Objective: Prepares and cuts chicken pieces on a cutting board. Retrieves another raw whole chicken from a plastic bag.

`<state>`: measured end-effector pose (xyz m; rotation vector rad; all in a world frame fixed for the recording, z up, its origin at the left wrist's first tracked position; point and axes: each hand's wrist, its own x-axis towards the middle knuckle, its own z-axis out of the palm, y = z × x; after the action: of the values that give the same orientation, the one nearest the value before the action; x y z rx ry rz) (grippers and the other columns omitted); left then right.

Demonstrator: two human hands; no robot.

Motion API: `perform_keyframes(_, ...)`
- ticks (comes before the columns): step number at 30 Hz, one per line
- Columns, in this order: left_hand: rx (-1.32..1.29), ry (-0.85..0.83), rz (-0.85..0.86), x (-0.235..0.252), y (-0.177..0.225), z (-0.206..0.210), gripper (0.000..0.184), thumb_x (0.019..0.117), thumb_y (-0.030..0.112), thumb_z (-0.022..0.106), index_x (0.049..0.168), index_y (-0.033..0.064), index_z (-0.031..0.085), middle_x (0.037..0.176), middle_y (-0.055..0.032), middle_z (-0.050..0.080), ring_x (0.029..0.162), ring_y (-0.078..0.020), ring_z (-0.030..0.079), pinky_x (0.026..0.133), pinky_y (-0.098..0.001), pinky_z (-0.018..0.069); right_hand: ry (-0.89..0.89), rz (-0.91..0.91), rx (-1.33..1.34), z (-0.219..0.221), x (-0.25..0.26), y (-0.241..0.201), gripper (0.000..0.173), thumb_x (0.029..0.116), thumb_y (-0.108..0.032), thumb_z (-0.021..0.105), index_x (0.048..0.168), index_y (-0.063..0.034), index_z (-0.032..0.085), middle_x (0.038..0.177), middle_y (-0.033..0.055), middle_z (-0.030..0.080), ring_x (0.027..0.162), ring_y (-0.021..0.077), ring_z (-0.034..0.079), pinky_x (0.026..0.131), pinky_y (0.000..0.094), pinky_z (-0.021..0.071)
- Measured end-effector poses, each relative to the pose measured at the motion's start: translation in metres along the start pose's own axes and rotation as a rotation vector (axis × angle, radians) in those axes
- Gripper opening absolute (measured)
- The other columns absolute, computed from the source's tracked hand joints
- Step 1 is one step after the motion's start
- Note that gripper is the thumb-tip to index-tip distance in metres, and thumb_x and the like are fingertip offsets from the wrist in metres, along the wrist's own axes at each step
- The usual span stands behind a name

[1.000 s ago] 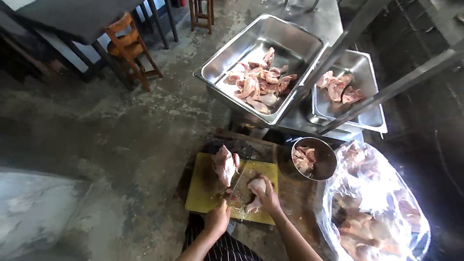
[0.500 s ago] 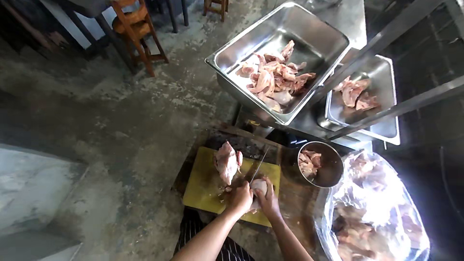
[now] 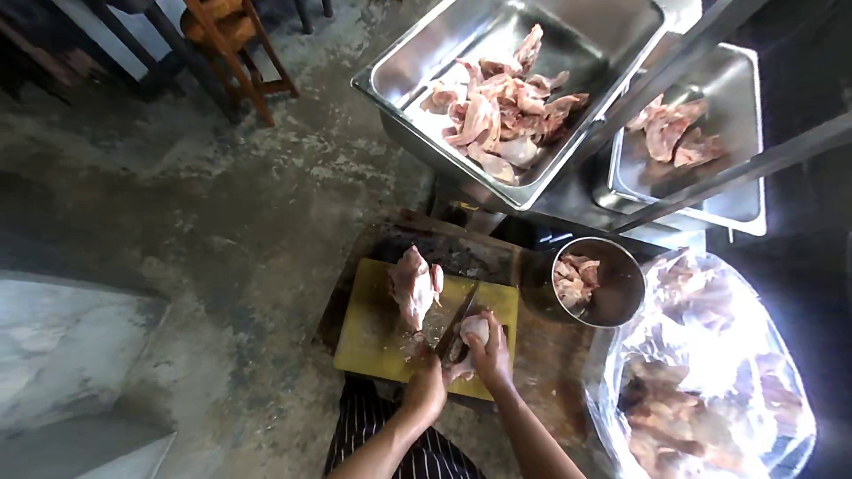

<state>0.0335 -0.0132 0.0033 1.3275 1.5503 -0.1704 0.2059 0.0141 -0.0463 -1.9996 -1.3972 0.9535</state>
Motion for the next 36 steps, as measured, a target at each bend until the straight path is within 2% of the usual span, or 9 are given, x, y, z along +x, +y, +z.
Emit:
perform_keyframes(4, 0.091, -0.063, -0.043, -0.029, -0.048, 0.011, 0.052, 0.1113, 0.038, 0.039, 0.155, 0.0096, 0.038, 0.116, -0.0188, 0.072, 0.108, -0.0362, 0.072, 0.094, -0.0564, 0.0577, 0.027, 0.018, 0.028, 0.003, 0.003, 0.003, 0.063, 0.0997, -0.029, 0.065, 0.157, -0.0172, 0.041, 0.160, 0.0119, 0.044, 0.139, 0.0332, 0.052, 0.110, 0.0590, 0.0465)
perform_keyframes(9, 0.229, -0.052, -0.078, -0.054, -0.089, -0.005, 0.047, 0.1109, 0.041, 0.038, 0.145, 0.0101, 0.047, 0.113, -0.0180, 0.072, 0.106, -0.0367, 0.072, 0.090, -0.0567, 0.0584, 0.055, 0.064, 0.057, -0.001, 0.000, -0.006, 0.066, 0.0996, -0.033, 0.066, 0.158, -0.0231, 0.037, 0.148, 0.0155, 0.056, 0.123, 0.0348, 0.063, 0.098, 0.0620, 0.0535)
perform_keyframes(13, 0.288, -0.003, -0.131, -0.072, -0.111, -0.022, 0.047, 0.1112, 0.041, 0.037, 0.146, 0.0100, 0.046, 0.112, -0.0194, 0.072, 0.104, -0.0392, 0.072, 0.088, -0.0588, 0.0583, -0.009, 0.104, -0.064, -0.018, 0.002, -0.033, 0.066, 0.0961, -0.034, 0.072, 0.154, -0.0180, 0.045, 0.147, 0.0202, 0.054, 0.127, 0.0402, 0.059, 0.103, 0.0637, 0.0495)
perform_keyframes(17, 0.340, 0.014, -0.130, -0.092, -0.116, -0.054, 0.047, 0.1119, 0.040, 0.036, 0.145, 0.0091, 0.047, 0.113, -0.0202, 0.072, 0.105, -0.0393, 0.072, 0.089, -0.0578, 0.0580, 0.078, -0.148, -0.285, -0.024, 0.002, -0.062, 0.054, 0.0952, -0.023, 0.070, 0.146, -0.0103, 0.056, 0.154, 0.0175, 0.048, 0.145, 0.0388, 0.042, 0.117, 0.0585, 0.0387)
perform_keyframes(20, 0.382, 0.056, -0.119, -0.102, -0.121, -0.067, 0.047, 0.1119, 0.041, 0.036, 0.146, 0.0107, 0.048, 0.113, -0.0196, 0.072, 0.105, -0.0388, 0.072, 0.089, -0.0572, 0.0581, 0.043, -0.213, -0.389, -0.010, -0.011, -0.090, 0.031, 0.0975, -0.014, 0.063, 0.128, -0.0096, 0.069, 0.135, 0.0140, 0.064, 0.132, 0.0351, 0.056, 0.109, 0.0550, 0.0473)
perform_keyframes(23, 0.435, 0.119, -0.117, -0.105, -0.131, -0.077, 0.045, 0.1112, 0.042, 0.039, 0.143, 0.0126, 0.051, 0.113, -0.0183, 0.072, 0.103, -0.0383, 0.073, 0.087, -0.0571, 0.0588, -0.043, -0.048, -0.356, 0.009, -0.018, -0.108, 0.024, 0.0993, -0.012, 0.058, 0.117, -0.0123, 0.075, 0.117, 0.0126, 0.073, 0.112, 0.0326, 0.068, 0.098, 0.0560, 0.0534)
perform_keyframes(30, 0.484, 0.220, -0.060, -0.125, -0.148, -0.095, 0.043, 0.1107, 0.042, 0.038, 0.137, 0.0114, 0.055, 0.103, -0.0165, 0.074, 0.094, -0.0363, 0.075, 0.080, -0.0559, 0.0598, -0.363, -0.131, -0.310, 0.071, -0.027, -0.087, 0.037, 0.0974, -0.035, 0.067, 0.126, -0.0122, 0.072, 0.140, 0.0138, 0.060, 0.133, 0.0322, 0.054, 0.112, 0.0498, 0.0459)
perform_keyframes(33, 0.514, 0.258, -0.058, -0.135, -0.149, -0.101, 0.043, 0.1103, 0.041, 0.039, 0.134, 0.0103, 0.058, 0.102, -0.0158, 0.074, 0.093, -0.0353, 0.075, 0.079, -0.0544, 0.0605, -0.361, -0.173, -0.386, 0.091, -0.036, -0.086, 0.035, 0.1004, -0.043, 0.061, 0.122, -0.0192, 0.074, 0.144, 0.0154, 0.055, 0.134, 0.0355, 0.052, 0.105, 0.0507, 0.0511)
perform_keyframes(36, 0.535, 0.273, -0.055, -0.148, -0.147, -0.103, 0.043, 0.1100, 0.041, 0.041, 0.132, 0.0090, 0.059, 0.104, -0.0165, 0.074, 0.092, -0.0357, 0.075, 0.078, -0.0542, 0.0610, -0.381, -0.266, -0.387, 0.097, -0.039, -0.077, 0.030, 0.1049, -0.032, 0.055, 0.128, -0.0244, 0.072, 0.147, 0.0148, 0.055, 0.134, 0.0354, 0.053, 0.103, 0.0503, 0.0527)
